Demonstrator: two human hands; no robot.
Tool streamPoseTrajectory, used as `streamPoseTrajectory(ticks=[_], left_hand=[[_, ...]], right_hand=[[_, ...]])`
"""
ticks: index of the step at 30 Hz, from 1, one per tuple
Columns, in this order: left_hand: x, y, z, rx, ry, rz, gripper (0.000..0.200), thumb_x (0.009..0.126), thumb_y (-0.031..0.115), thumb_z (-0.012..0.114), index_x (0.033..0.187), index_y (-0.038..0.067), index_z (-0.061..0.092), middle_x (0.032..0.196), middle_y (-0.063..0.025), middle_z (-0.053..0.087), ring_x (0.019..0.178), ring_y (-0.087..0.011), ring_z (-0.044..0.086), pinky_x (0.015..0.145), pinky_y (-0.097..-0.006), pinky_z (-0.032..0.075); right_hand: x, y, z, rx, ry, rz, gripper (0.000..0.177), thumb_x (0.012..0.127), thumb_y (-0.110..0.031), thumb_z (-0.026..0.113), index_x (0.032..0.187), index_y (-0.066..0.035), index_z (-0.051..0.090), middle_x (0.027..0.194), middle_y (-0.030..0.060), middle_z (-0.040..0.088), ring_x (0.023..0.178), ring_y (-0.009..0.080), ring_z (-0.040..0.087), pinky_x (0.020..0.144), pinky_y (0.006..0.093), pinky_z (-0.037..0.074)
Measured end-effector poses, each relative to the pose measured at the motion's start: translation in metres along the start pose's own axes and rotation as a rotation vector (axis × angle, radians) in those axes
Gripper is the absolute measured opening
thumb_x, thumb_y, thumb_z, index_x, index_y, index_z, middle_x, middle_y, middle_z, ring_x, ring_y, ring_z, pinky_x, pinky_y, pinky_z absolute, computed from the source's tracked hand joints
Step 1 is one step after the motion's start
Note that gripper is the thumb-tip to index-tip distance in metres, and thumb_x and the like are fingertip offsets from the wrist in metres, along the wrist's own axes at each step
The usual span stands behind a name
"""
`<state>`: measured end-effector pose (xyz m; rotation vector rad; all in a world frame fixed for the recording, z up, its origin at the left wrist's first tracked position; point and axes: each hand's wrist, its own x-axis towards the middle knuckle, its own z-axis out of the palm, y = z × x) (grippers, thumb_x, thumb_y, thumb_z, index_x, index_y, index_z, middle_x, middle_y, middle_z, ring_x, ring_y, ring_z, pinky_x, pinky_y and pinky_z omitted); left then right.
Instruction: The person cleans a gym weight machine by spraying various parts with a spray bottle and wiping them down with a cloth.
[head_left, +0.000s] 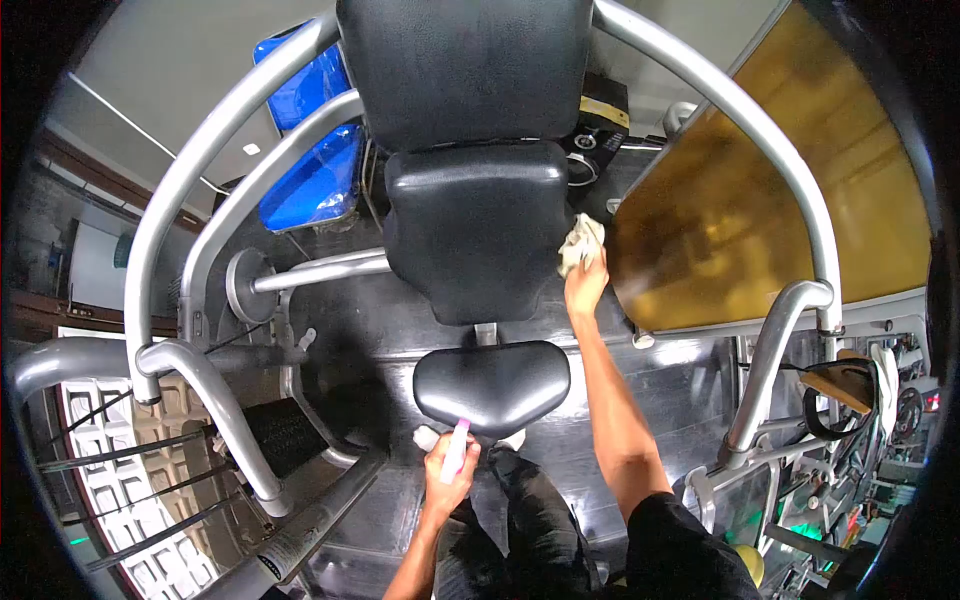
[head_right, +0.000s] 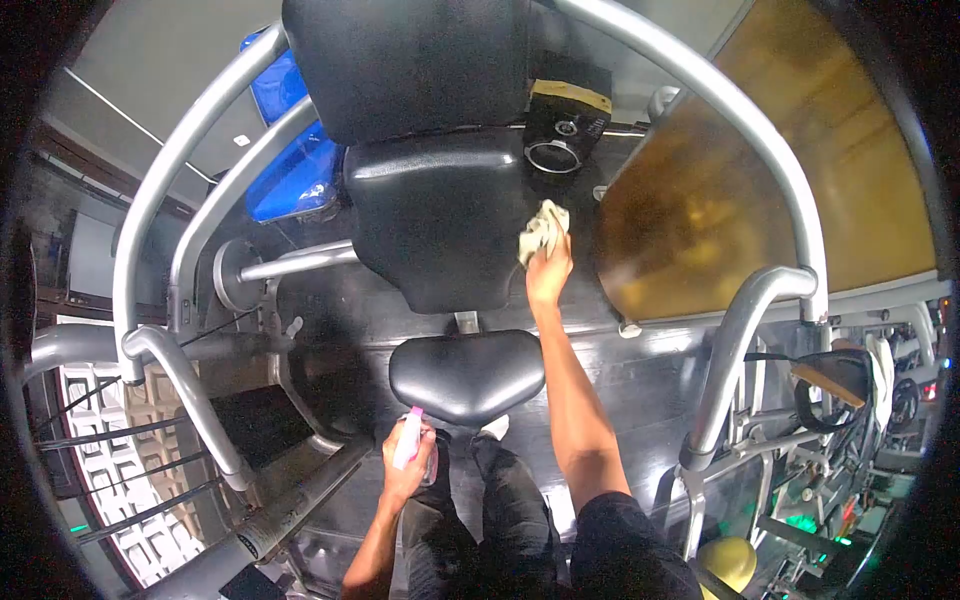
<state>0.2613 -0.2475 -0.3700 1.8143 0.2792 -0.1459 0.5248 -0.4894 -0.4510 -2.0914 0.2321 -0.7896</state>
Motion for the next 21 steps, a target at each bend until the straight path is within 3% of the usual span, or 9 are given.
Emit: streamPoseTrajectory(ticks=[2,3,5,9,13,15,17,19,21], left_hand=[[-0.002,-0.013,0.000,-0.057,-0.007,-0.061,0.010,0.085,0.007,0.066,0.089,0.003,0.058,0.075,-0.0011,0.059,0.067,-0.0068,0.054,0.061,-0.0238,0.046],[-0.003,-0.019,0.000,-0.055,-0.005,-0.059,0.010,0.085,0.007,0.066,0.089,0.003,0.058,0.075,-0.0011,0.059,0.067,-0.0068,0.054,0.061,-0.0238,0.046],[-0.003,-0.028,-0.001,-0.035,0.025,-0.024,0.012,0.085,0.013,0.069,0.090,0.004,0.062,0.061,0.0018,0.051,0.056,-0.0055,0.044,0.052,-0.0247,0.040],[-0.001,-0.037,-0.008,-0.044,0.020,-0.024,0.012,0.085,0.014,0.069,0.089,0.004,0.062,0.061,0.0013,0.051,0.056,-0.0059,0.045,0.052,-0.0249,0.041],[0.003,-0.044,-0.013,-0.037,0.036,-0.052,0.013,0.086,0.014,0.068,0.089,0.003,0.062,0.062,0.0015,0.051,0.056,-0.0062,0.045,0.052,-0.0250,0.040],[0.006,-0.038,-0.015,-0.063,0.026,-0.092,0.011,0.086,0.012,0.067,0.089,0.003,0.061,0.062,0.0017,0.051,0.056,-0.0059,0.046,0.052,-0.0245,0.040],[0.009,-0.030,-0.017,-0.041,0.002,-0.070,0.010,0.086,0.010,0.066,0.090,0.003,0.060,0.068,-0.0001,0.055,0.060,-0.0067,0.050,0.055,-0.0244,0.043],[0.011,-0.029,-0.018,-0.024,-0.015,-0.050,0.010,0.086,0.009,0.065,0.091,0.003,0.058,0.074,-0.0020,0.060,0.064,-0.0074,0.054,0.059,-0.0242,0.046],[0.012,-0.032,-0.019,0.026,-0.017,0.020,0.009,0.086,0.008,0.065,0.090,0.002,0.058,0.075,-0.0031,0.061,0.066,-0.0084,0.055,0.061,-0.0250,0.047]], right_hand=[[-0.025,0.020,0.005,0.112,0.002,0.313,0.038,0.082,-0.002,0.055,0.119,0.002,0.054,0.110,0.0196,0.061,0.105,0.0311,0.060,0.088,0.0362,0.045],[-0.042,0.079,0.020,0.290,-0.147,0.560,0.035,0.083,-0.005,0.057,0.117,0.000,0.056,0.110,0.0153,0.063,0.101,0.0253,0.061,0.086,0.0349,0.046],[-0.078,0.113,0.042,0.247,-0.099,0.713,0.029,0.085,-0.007,0.057,0.113,-0.002,0.058,0.105,0.0097,0.064,0.094,0.0201,0.061,0.081,0.0336,0.047],[-0.071,0.079,0.038,0.669,-0.015,1.064,0.025,0.086,-0.007,0.055,0.110,0.000,0.059,0.105,0.0077,0.061,0.091,0.0175,0.058,0.077,0.0299,0.047],[-0.028,0.021,0.026,0.687,0.353,0.813,0.029,0.089,-0.008,0.050,0.116,0.002,0.056,0.111,0.0078,0.060,0.096,0.0169,0.058,0.081,0.0287,0.046],[-0.008,-0.034,0.010,0.626,0.254,0.440,0.035,0.089,-0.005,0.049,0.123,0.002,0.053,0.118,0.0084,0.058,0.109,0.0177,0.055,0.090,0.0279,0.044],[0.013,-0.049,0.005,0.310,0.100,-0.031,0.039,0.087,-0.001,0.052,0.125,0.001,0.053,0.123,0.0106,0.057,0.118,0.0201,0.050,0.098,0.0287,0.040],[0.011,-0.057,0.028,0.491,0.073,0.001,0.045,0.080,0.004,0.056,0.124,-0.002,0.057,0.126,0.0154,0.056,0.121,0.0278,0.049,0.103,0.0339,0.036],[0.006,-0.053,0.038,-0.048,0.104,-0.313,0.052,0.075,0.007,0.055,0.126,-0.005,0.057,0.120,0.0180,0.057,0.117,0.0362,0.049,0.104,0.0402,0.037]])
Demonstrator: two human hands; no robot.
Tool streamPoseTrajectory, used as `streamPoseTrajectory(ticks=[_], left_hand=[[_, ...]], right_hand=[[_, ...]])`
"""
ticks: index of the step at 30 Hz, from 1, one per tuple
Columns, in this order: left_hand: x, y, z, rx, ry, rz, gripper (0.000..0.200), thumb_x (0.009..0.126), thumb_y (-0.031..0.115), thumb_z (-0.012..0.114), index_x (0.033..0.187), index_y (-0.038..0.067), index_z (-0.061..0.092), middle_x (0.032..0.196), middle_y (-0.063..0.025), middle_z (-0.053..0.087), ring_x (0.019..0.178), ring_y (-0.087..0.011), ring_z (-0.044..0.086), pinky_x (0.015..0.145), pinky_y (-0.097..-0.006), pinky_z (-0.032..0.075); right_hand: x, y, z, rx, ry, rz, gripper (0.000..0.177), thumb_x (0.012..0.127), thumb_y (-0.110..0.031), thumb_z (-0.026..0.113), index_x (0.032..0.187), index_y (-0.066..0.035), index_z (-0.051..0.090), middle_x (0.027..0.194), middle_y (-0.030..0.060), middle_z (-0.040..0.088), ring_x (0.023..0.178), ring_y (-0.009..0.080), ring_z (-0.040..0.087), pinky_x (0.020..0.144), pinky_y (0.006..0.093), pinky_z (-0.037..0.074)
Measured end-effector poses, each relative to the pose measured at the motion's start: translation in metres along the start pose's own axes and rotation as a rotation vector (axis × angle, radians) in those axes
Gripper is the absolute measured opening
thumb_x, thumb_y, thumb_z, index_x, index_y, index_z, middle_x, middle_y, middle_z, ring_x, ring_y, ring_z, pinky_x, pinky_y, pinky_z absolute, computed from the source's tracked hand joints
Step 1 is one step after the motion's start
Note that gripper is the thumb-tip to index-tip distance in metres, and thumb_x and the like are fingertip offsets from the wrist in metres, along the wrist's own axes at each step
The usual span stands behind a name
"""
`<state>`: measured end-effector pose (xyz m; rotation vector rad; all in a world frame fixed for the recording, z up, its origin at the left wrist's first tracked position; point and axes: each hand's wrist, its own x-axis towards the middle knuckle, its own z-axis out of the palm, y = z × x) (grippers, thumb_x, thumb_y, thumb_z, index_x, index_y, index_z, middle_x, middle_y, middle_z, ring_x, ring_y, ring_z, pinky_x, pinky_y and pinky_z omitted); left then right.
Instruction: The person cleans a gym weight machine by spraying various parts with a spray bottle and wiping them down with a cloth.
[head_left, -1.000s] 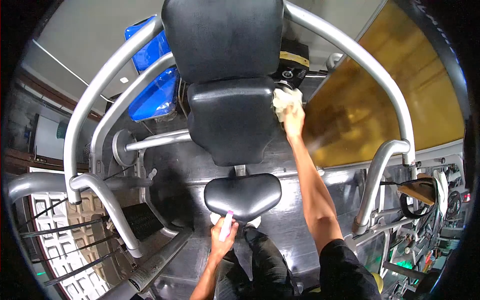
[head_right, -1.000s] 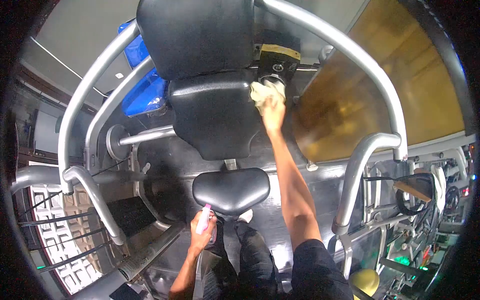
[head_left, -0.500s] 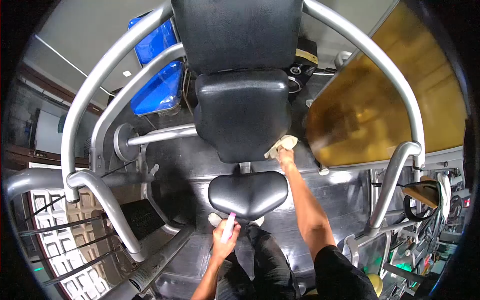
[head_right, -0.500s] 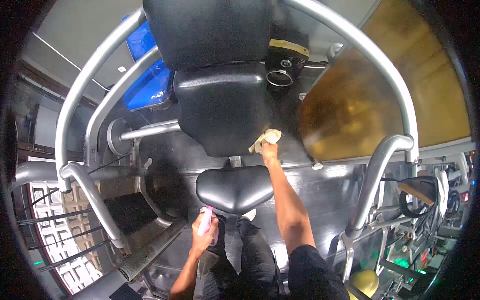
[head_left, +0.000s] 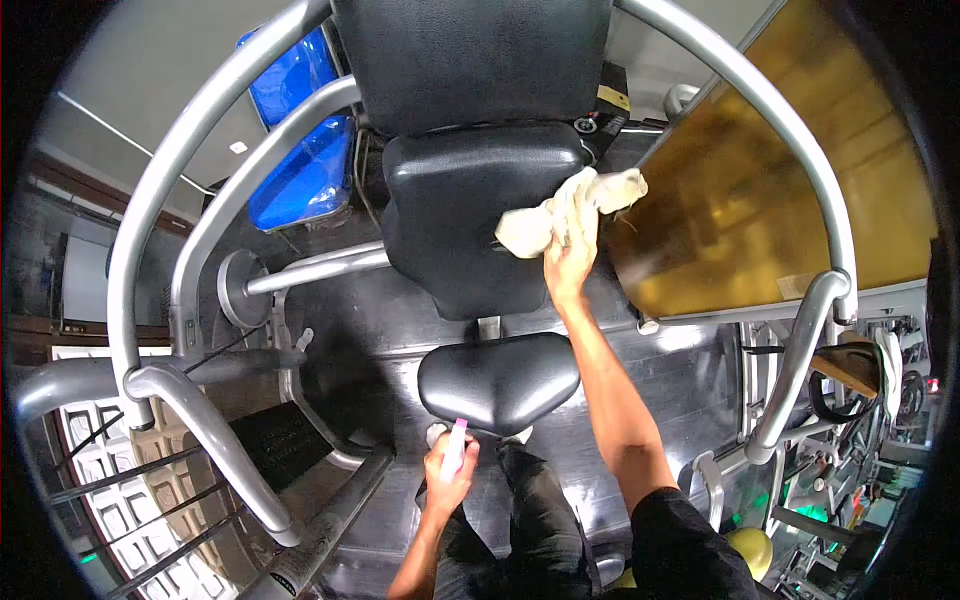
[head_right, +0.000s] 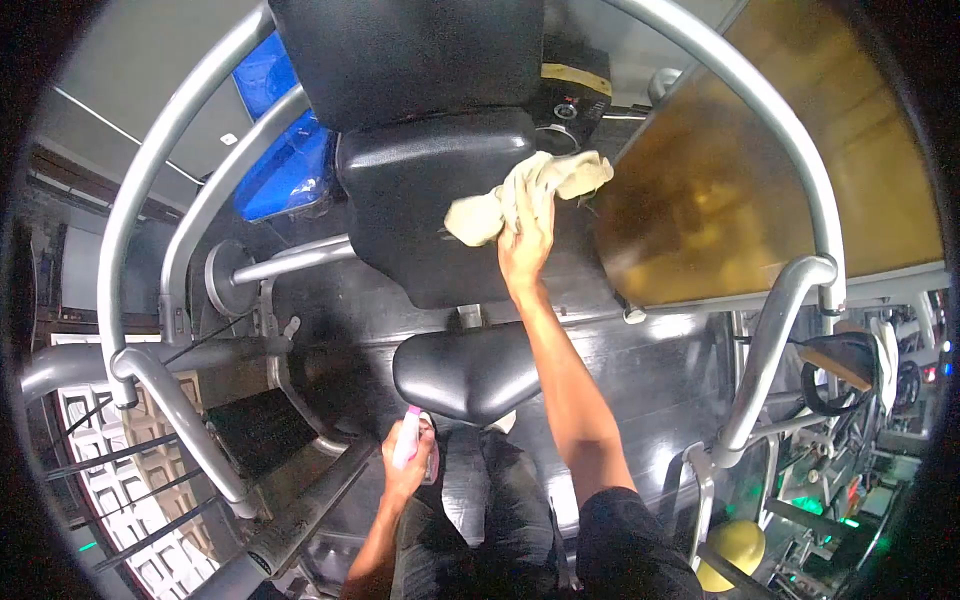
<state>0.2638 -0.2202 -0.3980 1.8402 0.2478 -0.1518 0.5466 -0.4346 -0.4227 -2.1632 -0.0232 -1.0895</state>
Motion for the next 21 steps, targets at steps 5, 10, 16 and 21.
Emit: streamPoseTrajectory(ticks=[5,10,16,21], left_hand=[[0.001,-0.011,-0.008,-0.084,-0.005,-0.028,0.010,0.086,0.009,0.066,0.090,0.002,0.059,0.077,-0.0031,0.061,0.067,-0.0093,0.056,0.063,-0.0261,0.047],[0.001,-0.018,-0.029,-0.010,0.002,0.034,0.009,0.084,0.010,0.068,0.089,0.004,0.062,0.070,0.0000,0.058,0.061,-0.0079,0.052,0.058,-0.0259,0.045],[-0.001,-0.025,-0.059,-0.063,0.041,-0.047,0.010,0.083,0.009,0.069,0.087,0.002,0.062,0.074,-0.0036,0.062,0.066,-0.0111,0.056,0.063,-0.0269,0.047],[0.003,-0.023,-0.067,0.013,0.082,0.067,0.010,0.083,0.009,0.068,0.086,0.001,0.062,0.073,-0.0040,0.060,0.067,-0.0113,0.056,0.064,-0.0266,0.047]], right_hand=[[-0.065,0.014,-0.020,-0.041,-0.319,-0.017,0.054,0.073,0.011,0.051,0.124,-0.006,0.059,0.125,0.0231,0.053,0.119,0.0399,0.049,0.101,0.0429,0.039],[-0.205,0.051,-0.023,-0.100,-0.528,0.438,0.047,0.081,0.002,0.052,0.126,-0.008,0.057,0.106,0.0147,0.063,0.101,0.0284,0.059,0.094,0.0359,0.045],[-0.152,0.006,-0.022,0.323,0.218,1.121,0.044,0.092,-0.017,0.052,0.129,0.004,0.048,0.123,0.0122,0.057,0.112,0.0199,0.054,0.094,0.0318,0.042],[-0.003,-0.061,-0.005,0.293,0.197,0.255,0.044,0.086,0.000,0.051,0.129,-0.001,0.049,0.131,0.0123,0.052,0.123,0.0238,0.046,0.103,0.0347,0.035]])
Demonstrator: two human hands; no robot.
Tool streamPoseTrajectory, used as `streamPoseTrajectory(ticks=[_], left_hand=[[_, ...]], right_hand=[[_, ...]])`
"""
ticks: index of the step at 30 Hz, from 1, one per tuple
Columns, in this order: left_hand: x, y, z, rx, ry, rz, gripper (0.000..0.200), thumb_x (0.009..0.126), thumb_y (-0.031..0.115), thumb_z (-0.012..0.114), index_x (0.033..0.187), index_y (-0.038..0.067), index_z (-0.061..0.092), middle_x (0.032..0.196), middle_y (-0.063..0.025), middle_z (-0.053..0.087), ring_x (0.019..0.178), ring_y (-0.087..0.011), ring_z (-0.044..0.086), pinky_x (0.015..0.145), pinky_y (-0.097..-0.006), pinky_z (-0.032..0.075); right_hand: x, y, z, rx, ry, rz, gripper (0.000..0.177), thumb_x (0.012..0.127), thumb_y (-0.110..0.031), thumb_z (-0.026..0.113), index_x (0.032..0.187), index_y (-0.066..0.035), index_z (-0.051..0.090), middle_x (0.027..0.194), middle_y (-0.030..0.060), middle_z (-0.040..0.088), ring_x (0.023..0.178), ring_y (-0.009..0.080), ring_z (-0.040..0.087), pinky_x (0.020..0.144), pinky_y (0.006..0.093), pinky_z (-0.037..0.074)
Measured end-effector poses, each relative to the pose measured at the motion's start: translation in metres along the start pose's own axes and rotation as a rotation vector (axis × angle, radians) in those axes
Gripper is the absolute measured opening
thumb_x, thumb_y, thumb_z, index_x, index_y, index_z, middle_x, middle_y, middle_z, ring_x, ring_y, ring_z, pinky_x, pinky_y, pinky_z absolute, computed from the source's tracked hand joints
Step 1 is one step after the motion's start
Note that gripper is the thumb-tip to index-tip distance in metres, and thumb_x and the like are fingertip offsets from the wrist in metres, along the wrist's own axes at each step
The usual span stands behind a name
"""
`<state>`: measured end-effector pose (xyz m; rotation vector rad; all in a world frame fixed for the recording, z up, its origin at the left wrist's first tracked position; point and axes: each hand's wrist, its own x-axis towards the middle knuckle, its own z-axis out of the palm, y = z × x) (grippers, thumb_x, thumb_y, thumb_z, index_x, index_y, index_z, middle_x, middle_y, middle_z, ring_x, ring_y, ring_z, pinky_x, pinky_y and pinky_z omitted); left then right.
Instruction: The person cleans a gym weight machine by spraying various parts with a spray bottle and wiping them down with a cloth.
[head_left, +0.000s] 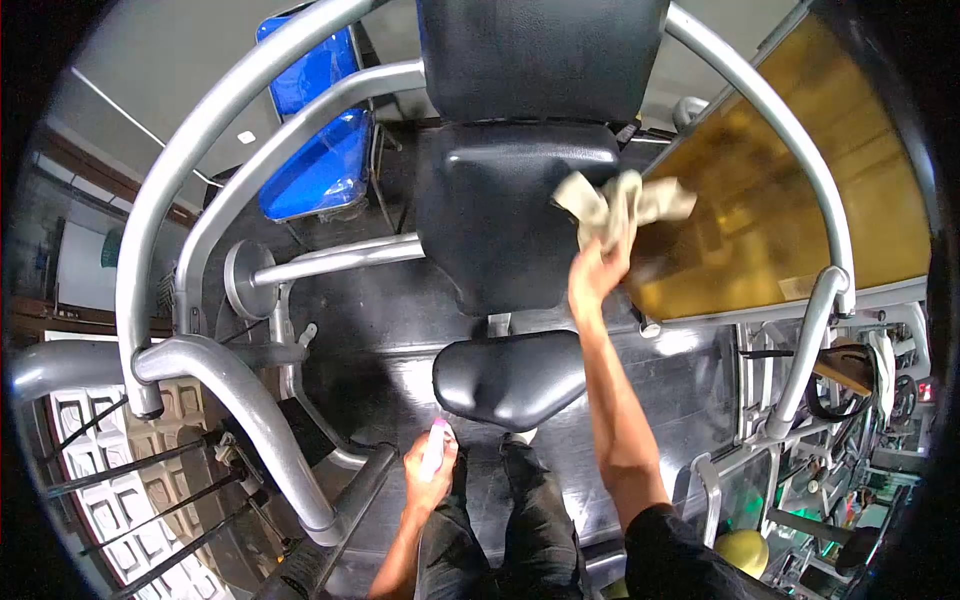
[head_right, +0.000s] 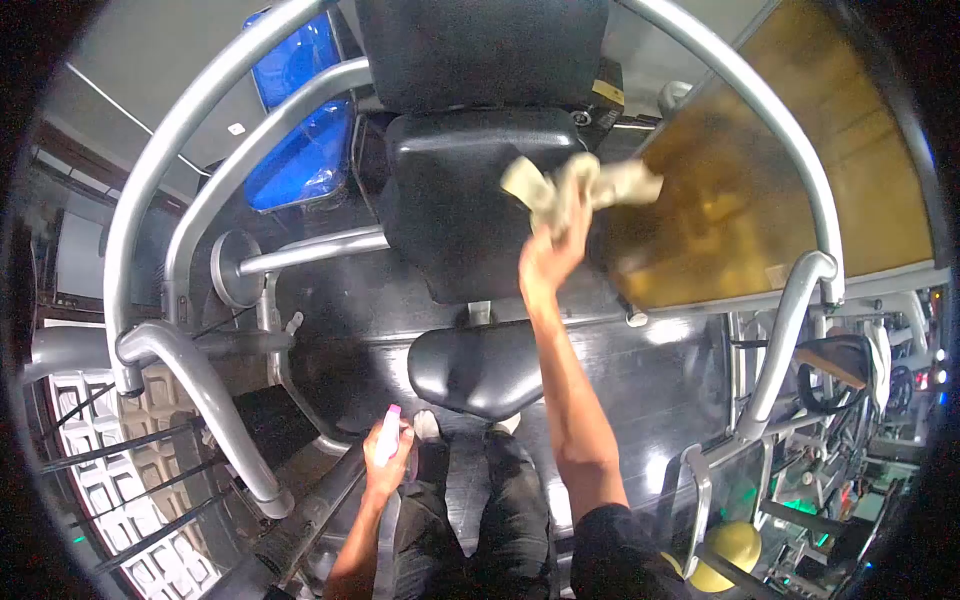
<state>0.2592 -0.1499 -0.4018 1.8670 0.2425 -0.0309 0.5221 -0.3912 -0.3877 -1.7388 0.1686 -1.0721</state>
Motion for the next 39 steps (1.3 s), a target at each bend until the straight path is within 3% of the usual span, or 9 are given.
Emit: streamPoseTrajectory(ticks=[6,11,15,17,21,25,29,35,39], left_hand=[[-0.001,0.006,0.005,-0.043,-0.055,-0.045,0.011,0.084,0.010,0.067,0.087,0.001,0.062,0.069,-0.0031,0.057,0.062,-0.0102,0.055,0.058,-0.0266,0.046],[-0.008,0.006,0.008,-0.084,-0.055,-0.058,0.010,0.084,0.009,0.067,0.089,0.002,0.062,0.063,-0.0007,0.050,0.054,-0.0073,0.043,0.051,-0.0250,0.039],[-0.008,0.004,0.005,-0.098,-0.043,-0.094,0.011,0.084,0.010,0.068,0.089,0.002,0.063,0.064,-0.0010,0.051,0.055,-0.0073,0.044,0.053,-0.0253,0.040],[-0.008,0.000,-0.001,-0.088,-0.027,-0.092,0.011,0.084,0.011,0.068,0.089,0.002,0.063,0.065,-0.0011,0.052,0.056,-0.0076,0.045,0.053,-0.0254,0.041],[-0.004,0.001,-0.010,-0.075,0.034,-0.068,0.012,0.084,0.012,0.068,0.088,0.002,0.062,0.067,-0.0021,0.054,0.058,-0.0089,0.047,0.055,-0.0259,0.041],[0.000,-0.008,-0.014,-0.191,0.077,-0.200,0.012,0.085,0.012,0.067,0.084,0.003,0.061,0.067,-0.0014,0.054,0.057,-0.0085,0.047,0.054,-0.0254,0.041],[0.008,0.010,-0.019,-0.103,0.113,-0.172,0.008,0.083,0.007,0.065,0.084,0.002,0.060,0.066,-0.0052,0.055,0.057,-0.0116,0.050,0.055,-0.0279,0.043],[0.007,-0.004,-0.019,-0.104,0.142,-0.133,0.008,0.081,0.006,0.065,0.083,0.001,0.060,0.065,-0.0086,0.055,0.057,-0.0142,0.053,0.055,-0.0303,0.044],[0.008,0.000,-0.024,-0.032,0.117,-0.121,0.009,0.084,0.009,0.065,0.083,0.003,0.058,0.063,-0.0013,0.056,0.055,-0.0079,0.052,0.052,-0.0266,0.042]], right_hand=[[0.020,-0.048,0.088,-0.421,-0.485,-0.668,0.037,0.076,-0.002,0.060,0.110,-0.014,0.066,0.125,0.0105,0.056,0.121,0.0332,0.048,0.105,0.0462,0.036],[-0.042,0.005,0.057,-0.451,-0.602,-0.650,0.031,0.072,-0.008,0.063,0.101,-0.017,0.069,0.111,0.0080,0.062,0.109,0.0282,0.055,0.099,0.0466,0.042],[-0.114,0.069,-0.014,-0.669,-1.239,-0.549,0.030,0.074,-0.012,0.062,0.101,-0.021,0.069,0.095,0.0065,0.067,0.099,0.0253,0.062,0.091,0.0405,0.048],[-0.130,0.067,-0.032,-0.737,-1.453,-0.039,0.029,0.073,-0.004,0.060,0.100,-0.011,0.068,0.089,0.0122,0.067,0.092,0.0294,0.064,0.087,0.0382,0.050],[-0.106,0.038,-0.021,-0.219,-1.087,0.350,0.043,0.074,0.008,0.047,0.112,-0.005,0.062,0.104,0.0178,0.065,0.104,0.0333,0.061,0.095,0.0358,0.045],[-0.038,-0.048,0.029,-0.051,-0.814,-0.015,0.046,0.075,0.001,0.049,0.118,-0.011,0.059,0.119,0.0165,0.056,0.111,0.0366,0.055,0.097,0.0422,0.043],[0.020,-0.113,0.086,-0.573,-0.708,-0.799,0.041,0.073,-0.007,0.057,0.113,-0.008,0.063,0.113,0.0139,0.057,0.118,0.0338,0.048,0.104,0.0465,0.034],[0.018,-0.093,0.158,-0.895,-0.710,-1.108,0.024,0.078,-0.018,0.058,0.095,-0.004,0.069,0.109,0.0097,0.062,0.111,0.0246,0.053,0.104,0.0400,0.033],[-0.002,-0.074,0.195,-1.282,-1.300,-1.059,0.022,0.085,-0.024,0.056,0.097,-0.015,0.072,0.095,0.0045,0.070,0.099,0.0239,0.063,0.094,0.0420,0.042]])
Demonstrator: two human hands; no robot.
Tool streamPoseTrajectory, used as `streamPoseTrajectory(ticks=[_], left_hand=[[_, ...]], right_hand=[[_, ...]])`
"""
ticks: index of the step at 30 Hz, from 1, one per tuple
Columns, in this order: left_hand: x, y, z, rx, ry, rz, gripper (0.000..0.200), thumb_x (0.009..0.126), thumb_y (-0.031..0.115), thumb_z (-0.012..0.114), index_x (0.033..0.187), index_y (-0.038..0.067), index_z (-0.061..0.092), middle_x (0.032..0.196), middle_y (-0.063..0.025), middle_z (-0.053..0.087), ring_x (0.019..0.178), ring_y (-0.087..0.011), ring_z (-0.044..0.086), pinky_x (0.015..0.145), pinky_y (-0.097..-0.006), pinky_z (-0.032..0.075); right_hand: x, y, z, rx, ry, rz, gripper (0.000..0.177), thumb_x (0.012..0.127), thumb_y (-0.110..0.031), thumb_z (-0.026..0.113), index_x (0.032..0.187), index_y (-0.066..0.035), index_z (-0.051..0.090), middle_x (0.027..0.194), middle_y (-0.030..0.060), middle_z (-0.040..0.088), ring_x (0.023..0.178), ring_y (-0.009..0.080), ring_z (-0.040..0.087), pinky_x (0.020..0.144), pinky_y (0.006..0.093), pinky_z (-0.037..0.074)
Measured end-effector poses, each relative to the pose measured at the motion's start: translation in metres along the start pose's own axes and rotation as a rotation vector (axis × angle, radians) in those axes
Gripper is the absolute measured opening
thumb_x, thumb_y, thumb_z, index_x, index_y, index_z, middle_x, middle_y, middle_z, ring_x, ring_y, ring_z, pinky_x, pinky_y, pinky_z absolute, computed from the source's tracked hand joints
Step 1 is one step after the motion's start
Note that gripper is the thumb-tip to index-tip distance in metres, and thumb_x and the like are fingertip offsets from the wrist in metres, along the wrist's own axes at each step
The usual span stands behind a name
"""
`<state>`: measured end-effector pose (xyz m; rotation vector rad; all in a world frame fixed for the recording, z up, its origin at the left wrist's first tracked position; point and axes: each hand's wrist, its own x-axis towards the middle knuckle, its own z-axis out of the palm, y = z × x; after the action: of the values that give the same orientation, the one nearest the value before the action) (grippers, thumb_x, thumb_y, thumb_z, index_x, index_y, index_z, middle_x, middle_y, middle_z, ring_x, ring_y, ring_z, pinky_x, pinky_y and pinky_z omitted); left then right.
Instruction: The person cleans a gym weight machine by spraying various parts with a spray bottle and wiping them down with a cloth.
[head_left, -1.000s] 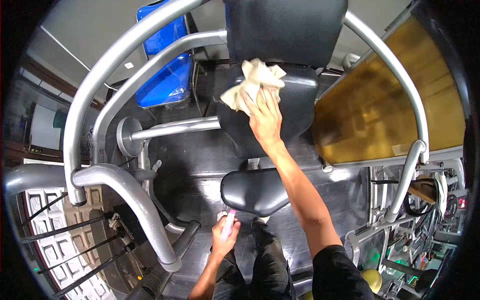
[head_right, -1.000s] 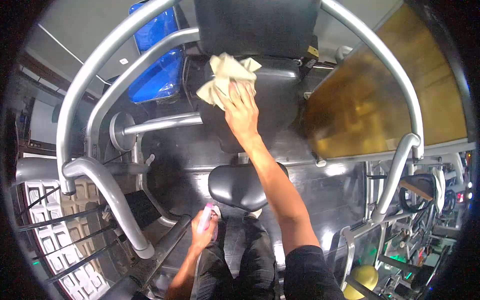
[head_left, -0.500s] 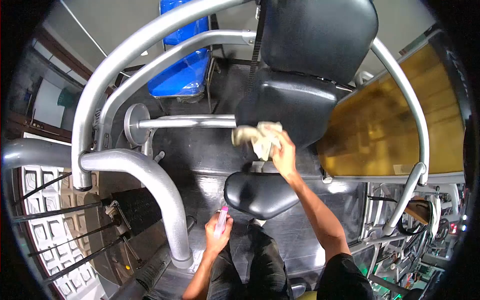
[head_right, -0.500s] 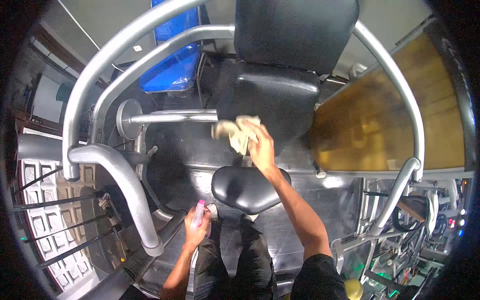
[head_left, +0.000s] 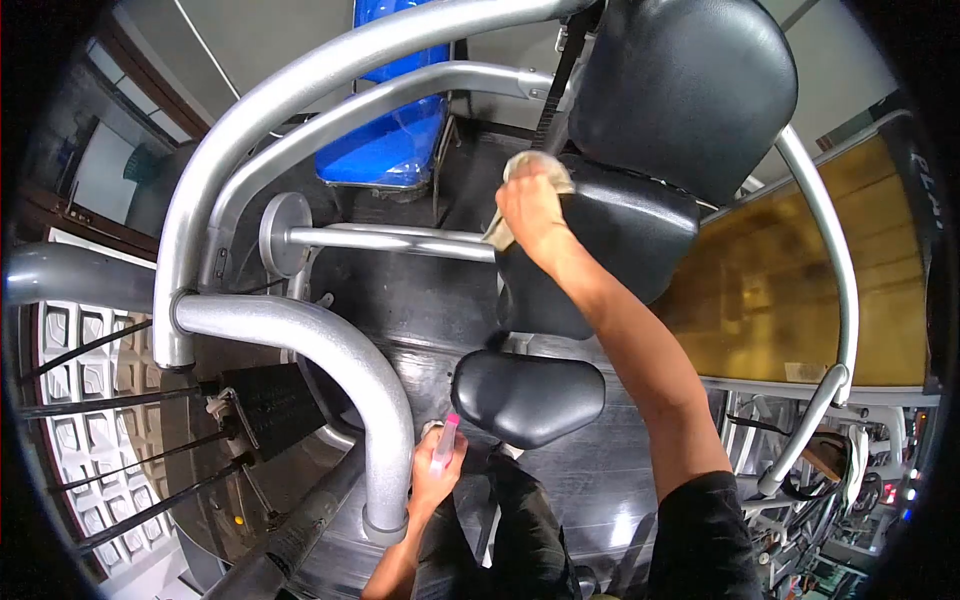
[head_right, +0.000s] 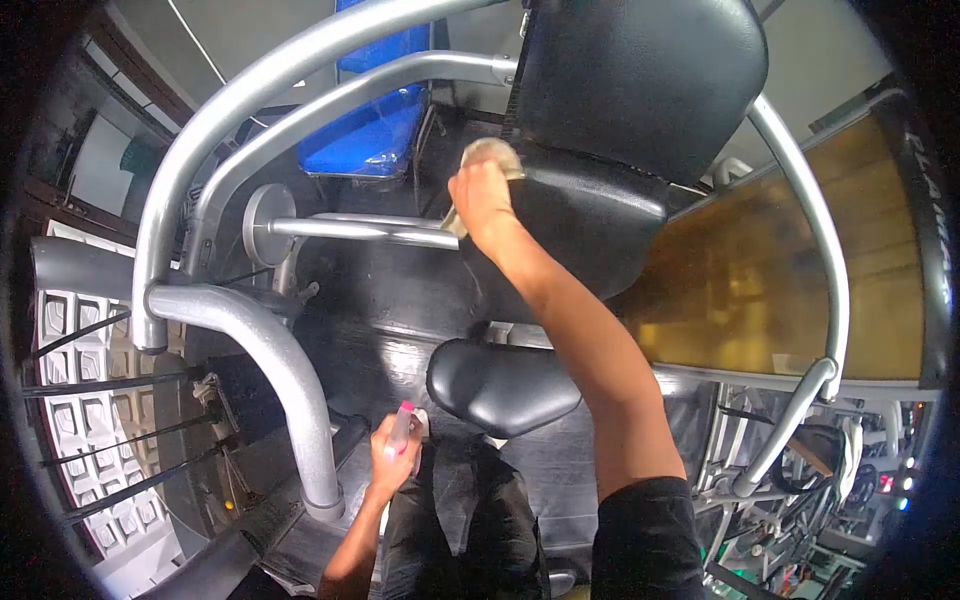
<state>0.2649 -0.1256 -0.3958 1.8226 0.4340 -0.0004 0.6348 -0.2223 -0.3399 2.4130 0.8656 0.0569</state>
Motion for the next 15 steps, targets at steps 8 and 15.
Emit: streamPoseTrajectory(ticks=[8,15], left_hand=[[0.006,-0.027,-0.010,0.184,0.023,0.110,0.010,0.086,0.011,0.065,0.083,0.003,0.059,0.064,-0.0010,0.056,0.057,-0.0082,0.052,0.053,-0.0266,0.043],[0.004,-0.013,-0.003,0.025,0.033,-0.015,0.012,0.087,0.013,0.065,0.083,0.003,0.059,0.064,-0.0007,0.056,0.057,-0.0074,0.052,0.053,-0.0260,0.043]], right_hand=[[0.020,-0.034,0.044,0.105,0.065,-0.029,0.020,0.083,-0.023,0.054,0.080,-0.017,0.072,0.090,0.0008,0.068,0.089,0.0196,0.063,0.076,0.0411,0.044],[0.001,-0.057,0.044,0.004,0.012,-0.353,0.026,0.088,-0.024,0.052,0.101,-0.016,0.072,0.111,0.0013,0.066,0.111,0.0204,0.056,0.091,0.0385,0.039]])
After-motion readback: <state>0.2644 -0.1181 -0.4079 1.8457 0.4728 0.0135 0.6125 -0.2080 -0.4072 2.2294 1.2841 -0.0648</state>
